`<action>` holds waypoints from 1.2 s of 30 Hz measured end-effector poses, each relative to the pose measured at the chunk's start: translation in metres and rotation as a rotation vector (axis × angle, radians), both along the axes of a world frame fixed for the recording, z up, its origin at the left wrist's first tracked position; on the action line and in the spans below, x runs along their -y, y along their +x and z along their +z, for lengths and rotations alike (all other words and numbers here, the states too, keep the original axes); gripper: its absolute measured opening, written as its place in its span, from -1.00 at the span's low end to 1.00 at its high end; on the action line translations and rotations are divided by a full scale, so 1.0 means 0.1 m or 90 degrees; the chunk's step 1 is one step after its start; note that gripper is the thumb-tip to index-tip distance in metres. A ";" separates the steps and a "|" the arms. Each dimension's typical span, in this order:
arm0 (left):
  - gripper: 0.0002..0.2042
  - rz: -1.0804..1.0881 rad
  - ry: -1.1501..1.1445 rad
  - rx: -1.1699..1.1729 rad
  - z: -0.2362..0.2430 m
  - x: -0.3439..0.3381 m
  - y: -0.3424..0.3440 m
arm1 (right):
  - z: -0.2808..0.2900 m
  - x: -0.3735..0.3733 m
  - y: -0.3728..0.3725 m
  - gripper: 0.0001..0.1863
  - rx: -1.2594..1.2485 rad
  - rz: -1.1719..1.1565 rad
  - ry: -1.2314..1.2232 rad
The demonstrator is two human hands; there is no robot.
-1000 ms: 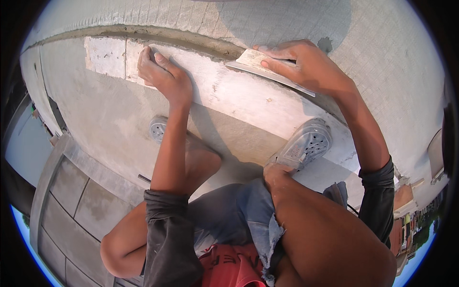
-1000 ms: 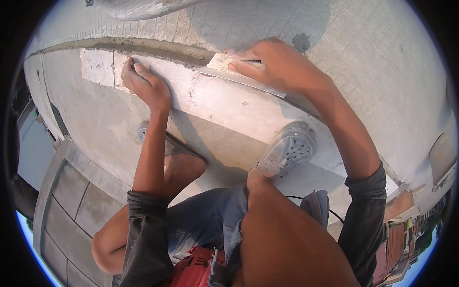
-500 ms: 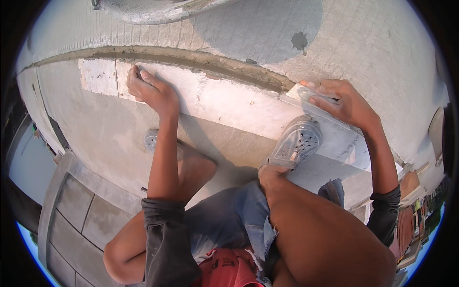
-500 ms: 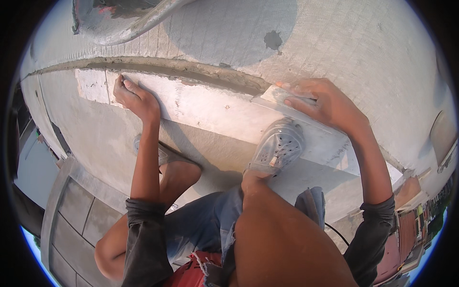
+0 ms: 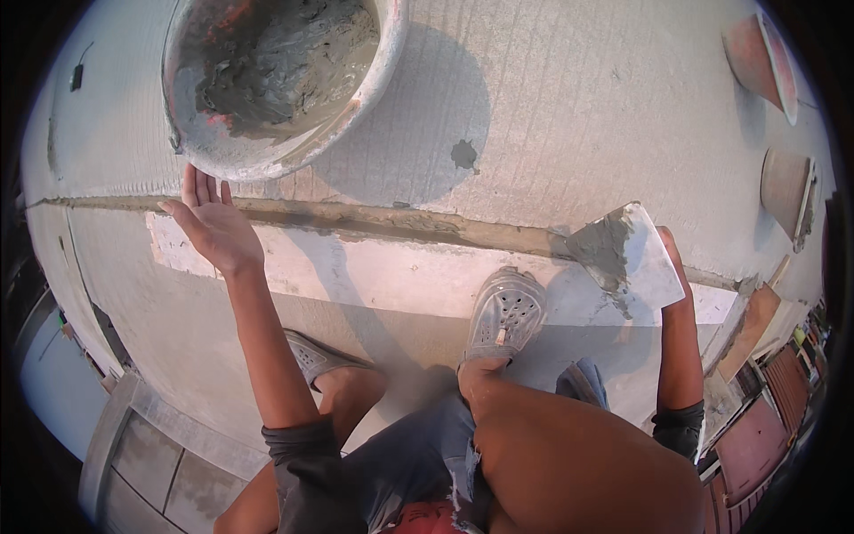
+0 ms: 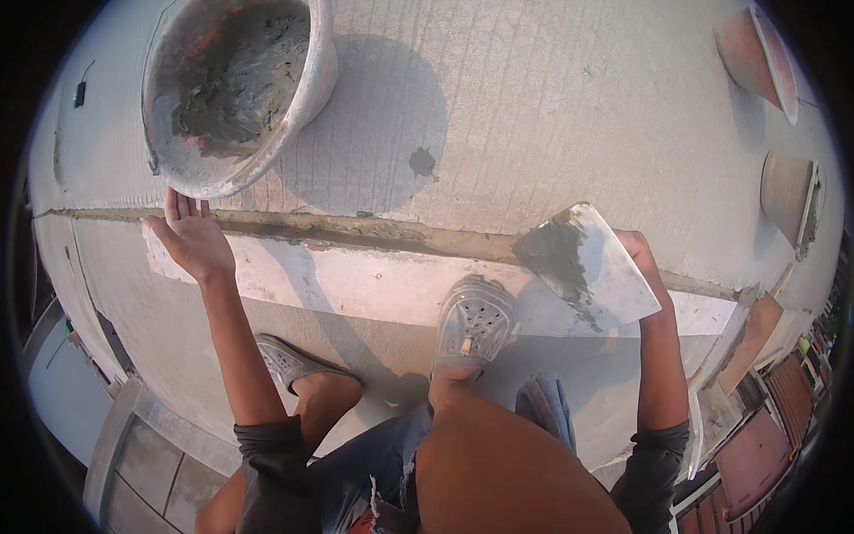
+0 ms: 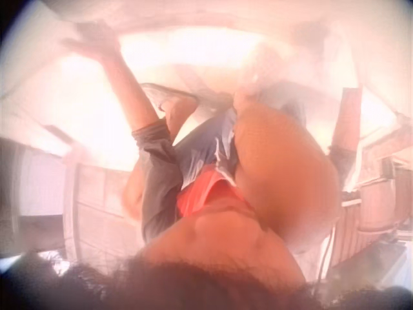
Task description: The person scoops cement from a bucket using a trowel and applies it to a linear gap on a concrete surface, smoothing it with the trowel. The person repeatedly scoops and spreads the cement along the gap.
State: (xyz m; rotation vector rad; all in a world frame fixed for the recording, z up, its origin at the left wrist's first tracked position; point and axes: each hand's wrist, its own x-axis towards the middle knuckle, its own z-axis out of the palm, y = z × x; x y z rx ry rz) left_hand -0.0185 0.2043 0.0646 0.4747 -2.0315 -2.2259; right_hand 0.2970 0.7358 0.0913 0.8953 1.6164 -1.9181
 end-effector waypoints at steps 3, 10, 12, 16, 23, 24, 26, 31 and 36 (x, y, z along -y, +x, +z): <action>-0.27 -0.114 0.204 0.073 0.24 -0.41 -0.27 | -0.17 0.25 0.14 -0.69 0.077 -0.205 -0.043; -0.48 -0.105 0.336 0.043 0.17 -0.49 -0.19 | 0.43 0.80 -0.81 -0.61 -0.191 -0.173 -0.088; -0.40 -0.111 0.280 0.020 0.50 -0.86 0.02 | 0.92 1.06 -1.25 -0.52 -0.306 -0.021 0.160; -0.26 -0.186 0.222 0.098 0.89 -1.11 0.43 | 1.32 1.40 -1.88 -0.45 -0.287 0.089 0.229; -0.41 -0.221 0.020 -0.011 0.61 -1.40 0.80 | 0.76 1.47 -2.36 -0.48 -0.224 0.316 0.488; -0.34 -0.253 0.009 -0.002 0.57 -1.35 0.87 | 0.66 1.47 -2.36 -0.49 -0.233 0.318 0.486; -0.22 -0.274 -0.019 0.013 0.55 -1.31 0.95 | 0.49 1.48 -2.35 -0.51 -0.258 0.320 0.476; -0.11 -0.243 -0.066 0.003 0.52 -1.25 1.04 | 0.52 1.58 -2.43 -0.56 -0.123 0.404 0.370; 0.05 -0.311 -0.043 0.007 0.44 -1.24 1.03 | 0.26 1.68 -2.33 -0.57 -0.175 0.357 0.337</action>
